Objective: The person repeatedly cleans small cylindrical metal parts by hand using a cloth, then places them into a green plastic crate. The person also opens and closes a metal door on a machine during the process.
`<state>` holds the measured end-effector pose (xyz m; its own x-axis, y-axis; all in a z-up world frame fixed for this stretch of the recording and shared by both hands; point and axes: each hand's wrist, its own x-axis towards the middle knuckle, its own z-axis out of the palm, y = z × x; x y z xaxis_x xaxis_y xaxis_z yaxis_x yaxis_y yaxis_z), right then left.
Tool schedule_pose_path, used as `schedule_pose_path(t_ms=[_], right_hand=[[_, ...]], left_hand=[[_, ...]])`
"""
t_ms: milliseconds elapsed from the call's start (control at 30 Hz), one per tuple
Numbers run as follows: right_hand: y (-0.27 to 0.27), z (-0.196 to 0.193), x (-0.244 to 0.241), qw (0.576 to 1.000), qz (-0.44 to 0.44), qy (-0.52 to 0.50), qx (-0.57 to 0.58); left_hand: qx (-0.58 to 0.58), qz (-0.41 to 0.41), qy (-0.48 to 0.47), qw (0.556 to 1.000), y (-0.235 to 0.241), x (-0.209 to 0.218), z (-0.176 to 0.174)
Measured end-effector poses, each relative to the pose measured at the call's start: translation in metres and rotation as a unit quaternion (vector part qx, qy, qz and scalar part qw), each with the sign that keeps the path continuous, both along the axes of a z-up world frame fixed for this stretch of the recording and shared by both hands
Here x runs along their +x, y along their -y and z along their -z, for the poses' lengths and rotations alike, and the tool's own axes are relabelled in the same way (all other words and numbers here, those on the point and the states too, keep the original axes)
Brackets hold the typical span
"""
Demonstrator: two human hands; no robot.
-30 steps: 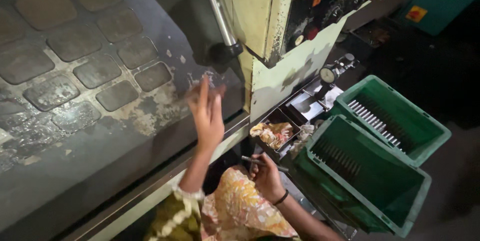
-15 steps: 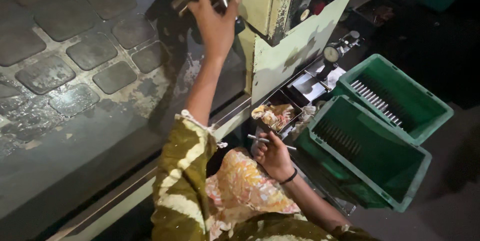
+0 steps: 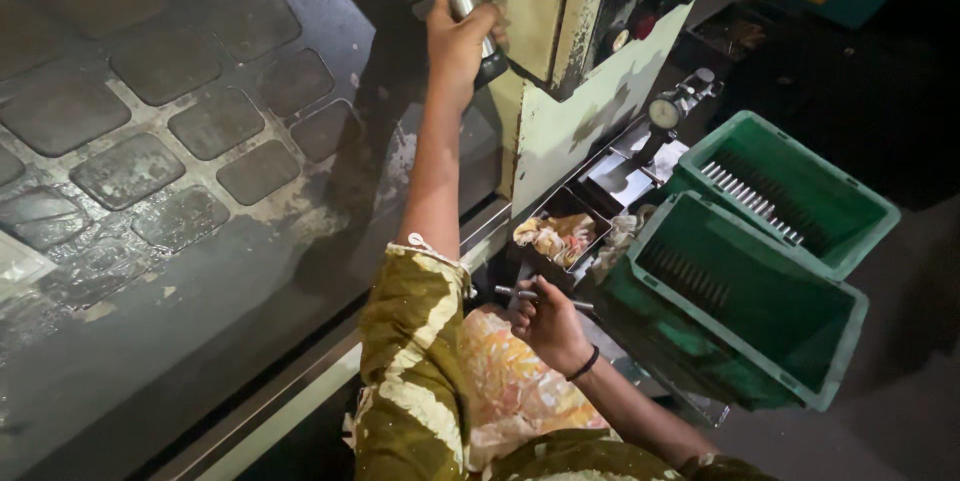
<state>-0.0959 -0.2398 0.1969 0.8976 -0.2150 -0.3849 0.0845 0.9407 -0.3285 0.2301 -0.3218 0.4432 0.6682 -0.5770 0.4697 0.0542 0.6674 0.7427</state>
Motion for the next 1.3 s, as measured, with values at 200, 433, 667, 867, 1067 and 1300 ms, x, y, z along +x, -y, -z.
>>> schedule_pose_path(t_ms=[200,433,667,867,1067,1300], right_hand=[[-0.012,-0.003,0.002,1.0,0.02,-0.014,-0.01],[-0.015,-0.008,0.002,0.999,0.033,-0.034,-0.006],[-0.017,-0.009,-0.001,1.0,0.021,-0.013,-0.005],[-0.012,-0.013,-0.004,1.0,0.009,0.001,0.0],[-0.013,-0.013,-0.007,0.998,0.03,-0.055,-0.015],[-0.013,-0.014,-0.007,0.998,0.038,-0.051,-0.009]], left_hand=[[-0.003,0.041,0.018,0.999,-0.005,0.003,0.005],[0.042,-0.001,0.02,0.999,-0.005,0.003,0.005],[0.04,-0.012,0.032,0.999,-0.006,0.002,0.005],[0.022,0.005,0.019,1.0,-0.004,0.003,0.006],[0.036,-0.014,0.014,0.999,-0.004,0.002,0.007],[0.038,-0.026,0.034,0.998,-0.002,0.002,0.008]])
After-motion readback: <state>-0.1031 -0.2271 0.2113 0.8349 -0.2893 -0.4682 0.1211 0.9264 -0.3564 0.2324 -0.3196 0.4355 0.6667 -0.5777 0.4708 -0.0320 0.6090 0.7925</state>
